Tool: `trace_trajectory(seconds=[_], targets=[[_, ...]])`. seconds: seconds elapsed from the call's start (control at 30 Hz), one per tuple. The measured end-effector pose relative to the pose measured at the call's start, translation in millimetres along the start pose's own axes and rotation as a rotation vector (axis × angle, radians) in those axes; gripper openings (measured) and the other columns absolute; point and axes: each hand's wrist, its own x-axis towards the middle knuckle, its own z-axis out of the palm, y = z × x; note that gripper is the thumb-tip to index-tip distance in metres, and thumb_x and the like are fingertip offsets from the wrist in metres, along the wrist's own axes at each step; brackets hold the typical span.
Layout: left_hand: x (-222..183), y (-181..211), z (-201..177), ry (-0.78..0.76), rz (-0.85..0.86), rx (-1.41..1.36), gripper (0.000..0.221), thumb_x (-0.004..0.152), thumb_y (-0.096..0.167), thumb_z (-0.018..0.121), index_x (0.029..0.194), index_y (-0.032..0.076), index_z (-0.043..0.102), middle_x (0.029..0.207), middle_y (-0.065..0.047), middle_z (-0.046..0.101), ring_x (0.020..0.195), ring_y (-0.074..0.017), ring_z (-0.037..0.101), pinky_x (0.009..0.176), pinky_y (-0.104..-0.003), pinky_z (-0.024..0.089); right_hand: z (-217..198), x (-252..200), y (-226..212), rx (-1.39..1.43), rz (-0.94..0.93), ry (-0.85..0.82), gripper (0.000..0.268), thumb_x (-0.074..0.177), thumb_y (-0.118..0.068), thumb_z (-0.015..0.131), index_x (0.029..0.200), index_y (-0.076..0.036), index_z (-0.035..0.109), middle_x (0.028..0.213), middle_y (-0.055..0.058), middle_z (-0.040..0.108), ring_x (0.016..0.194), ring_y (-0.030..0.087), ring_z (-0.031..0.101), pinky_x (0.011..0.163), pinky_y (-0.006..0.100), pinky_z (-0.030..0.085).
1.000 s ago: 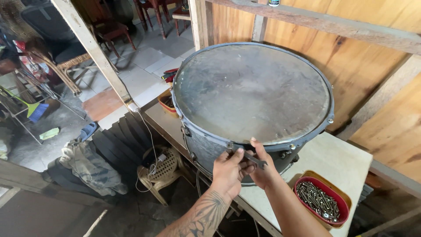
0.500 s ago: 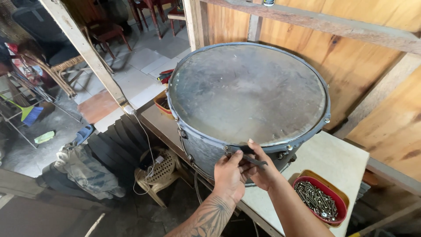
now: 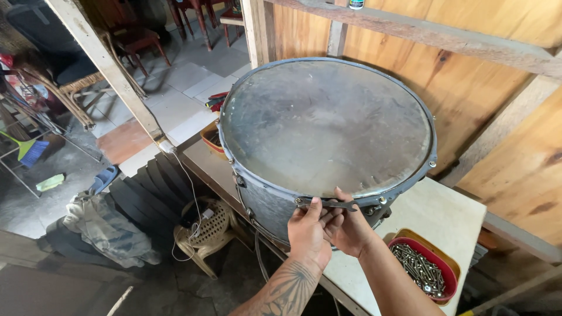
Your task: Repairing a drum by adjusting the tension rods on the rim using a tool
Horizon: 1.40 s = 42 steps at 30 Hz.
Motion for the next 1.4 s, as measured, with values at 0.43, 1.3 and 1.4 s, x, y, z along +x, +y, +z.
trace_trajectory(seconds=[0.43,1.3,1.4], targets=[[20.0,-1.4,-20.4,-0.085,0.078,0.075,0.019,0.096,0.006,0.072,0.09,-0.003,0.056,0.072,-0.022,0.063,0.057,-0.0338,0.069,0.047,-0.043,0.059,-18.2,13.0,10.0,0.055,-0.046,0.047,0.043,0.092,-0.056,0.057,0.073,-0.017,0.059,0.05,-0.009,0.042,0.051,0.008,0.048,0.056,0.025,0.035],[40.1,152.8,5.3,-0.749,1.139,2.482,0.015,0.082,0.013,0.063,0.086,0.016,0.078,0.076,-0.009,0.075,0.084,-0.0339,0.077,0.089,-0.051,0.053,-6.5,10.9,9.2,-0.192,-0.115,-0.005,0.1,0.095,-0.066,0.026,0.133,0.02,0.06,0.088,0.023,0.063,0.086,0.035,0.058,0.093,0.043,0.042],[38.4,133.9,-7.2,-0.701,1.746,2.208,0.017,0.082,0.019,0.059,0.074,0.017,0.074,0.065,-0.009,0.071,0.067,-0.0283,0.07,0.08,-0.048,0.044,-4.2,9.2,8.8,-0.176,-0.126,0.025,0.098,0.098,-0.063,0.03,0.129,0.025,0.06,0.087,0.027,0.062,0.084,0.034,0.056,0.093,0.047,0.045]])
